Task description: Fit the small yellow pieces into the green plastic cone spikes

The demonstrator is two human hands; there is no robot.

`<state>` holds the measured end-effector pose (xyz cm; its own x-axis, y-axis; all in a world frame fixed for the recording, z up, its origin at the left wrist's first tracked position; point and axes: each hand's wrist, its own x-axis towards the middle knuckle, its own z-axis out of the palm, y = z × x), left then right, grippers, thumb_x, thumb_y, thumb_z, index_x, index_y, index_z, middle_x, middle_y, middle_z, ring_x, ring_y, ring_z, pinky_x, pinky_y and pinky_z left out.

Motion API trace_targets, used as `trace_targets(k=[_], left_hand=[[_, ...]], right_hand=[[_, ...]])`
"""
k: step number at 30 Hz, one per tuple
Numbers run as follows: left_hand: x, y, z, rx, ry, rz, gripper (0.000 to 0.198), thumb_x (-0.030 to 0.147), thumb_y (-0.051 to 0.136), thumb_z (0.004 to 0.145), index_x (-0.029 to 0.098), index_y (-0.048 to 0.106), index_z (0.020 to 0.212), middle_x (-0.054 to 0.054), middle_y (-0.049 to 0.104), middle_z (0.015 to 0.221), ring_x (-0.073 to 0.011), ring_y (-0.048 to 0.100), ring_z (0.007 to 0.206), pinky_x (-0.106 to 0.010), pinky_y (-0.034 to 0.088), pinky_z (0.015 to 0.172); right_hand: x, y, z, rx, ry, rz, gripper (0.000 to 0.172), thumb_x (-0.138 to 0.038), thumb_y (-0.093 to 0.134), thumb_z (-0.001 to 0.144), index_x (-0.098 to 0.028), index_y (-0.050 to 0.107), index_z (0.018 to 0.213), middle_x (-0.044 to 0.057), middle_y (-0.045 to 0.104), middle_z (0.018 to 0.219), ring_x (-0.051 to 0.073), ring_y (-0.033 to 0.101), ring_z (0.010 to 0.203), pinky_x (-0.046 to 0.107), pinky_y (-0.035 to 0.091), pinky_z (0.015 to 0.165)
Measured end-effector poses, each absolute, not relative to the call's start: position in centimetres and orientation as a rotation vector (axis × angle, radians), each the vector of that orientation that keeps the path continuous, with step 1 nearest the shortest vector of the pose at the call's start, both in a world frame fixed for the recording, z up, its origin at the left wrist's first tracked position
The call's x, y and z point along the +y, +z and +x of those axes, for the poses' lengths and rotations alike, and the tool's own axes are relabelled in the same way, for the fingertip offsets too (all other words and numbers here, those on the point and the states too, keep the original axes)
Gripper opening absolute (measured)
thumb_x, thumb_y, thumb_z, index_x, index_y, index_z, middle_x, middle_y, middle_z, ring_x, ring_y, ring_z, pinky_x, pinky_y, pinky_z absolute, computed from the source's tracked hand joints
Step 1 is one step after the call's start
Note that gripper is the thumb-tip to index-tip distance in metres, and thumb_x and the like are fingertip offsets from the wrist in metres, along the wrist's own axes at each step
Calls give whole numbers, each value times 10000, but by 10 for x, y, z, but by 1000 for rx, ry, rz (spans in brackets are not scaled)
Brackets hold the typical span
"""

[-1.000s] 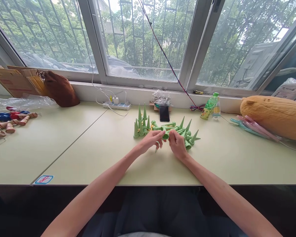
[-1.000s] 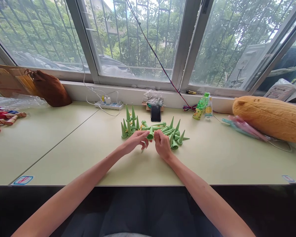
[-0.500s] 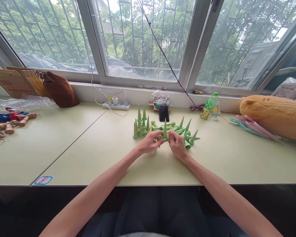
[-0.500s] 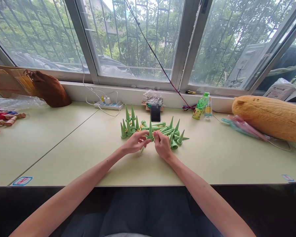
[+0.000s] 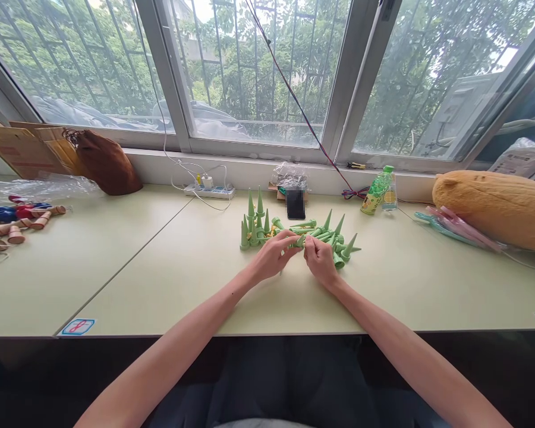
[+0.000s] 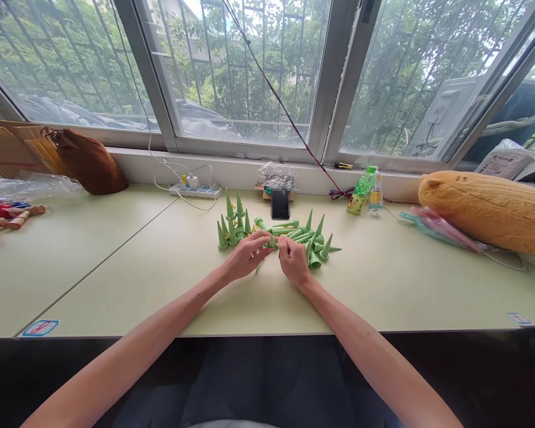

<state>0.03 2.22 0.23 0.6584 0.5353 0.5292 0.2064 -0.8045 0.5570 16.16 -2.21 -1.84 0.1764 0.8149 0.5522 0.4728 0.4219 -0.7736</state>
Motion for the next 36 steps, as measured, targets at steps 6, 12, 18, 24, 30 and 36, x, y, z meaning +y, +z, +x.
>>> trace_targets(k=[6, 12, 18, 24, 30, 36], left_hand=[[23, 2, 3, 604, 944, 2222, 382, 447, 446, 938, 152, 588, 741, -63, 547, 872, -84, 526, 570, -225, 460, 528], [26, -2, 5, 584, 897, 1975, 448, 507, 546, 871, 144, 475, 618, 0, 462, 691, -67, 520, 453, -200, 383, 397], [27, 4, -1, 591, 679, 1780, 467, 534, 546, 870, 133, 523, 633, 4, 506, 467, -75, 465, 392, -201, 375, 406], [26, 14, -9, 509, 506, 1548, 455, 552, 596, 831, 99, 638, 801, -52, 611, 666, -84, 519, 500, -214, 403, 454], [27, 9, -5, 543, 598, 1672, 441, 547, 588, 838, 142, 519, 677, 27, 477, 512, -91, 516, 471, -206, 387, 441], [28, 4, -4, 523, 694, 1836, 441, 516, 535, 884, 165, 421, 641, 40, 461, 488, -76, 497, 431, -193, 349, 421]], right_hand=[[-21, -22, 162, -1504, 316, -1235, 444, -426, 342, 970, -215, 361, 580, -37, 396, 472, 103, 344, 446, 266, 303, 484], [-22, -23, 164, -1553, 306, -1220, 420, -410, 347, 972, -216, 340, 600, -39, 390, 483, 102, 337, 457, 260, 302, 486], [-24, -24, 166, -1677, 215, -1177, 366, -371, 338, 989, -218, 343, 656, -47, 366, 519, 102, 321, 464, 256, 285, 486], [-25, -27, 167, -1827, 119, -1053, 330, -312, 342, 999, -220, 310, 683, -55, 351, 559, 94, 285, 477, 240, 281, 492], [-23, -28, 167, -1791, 66, -1078, 321, -294, 351, 994, -218, 316, 685, -55, 333, 560, 96, 276, 478, 244, 262, 491], [-23, -26, 165, -1753, 80, -1104, 321, -289, 358, 987, -216, 320, 676, -56, 322, 541, 96, 282, 466, 246, 260, 486]])
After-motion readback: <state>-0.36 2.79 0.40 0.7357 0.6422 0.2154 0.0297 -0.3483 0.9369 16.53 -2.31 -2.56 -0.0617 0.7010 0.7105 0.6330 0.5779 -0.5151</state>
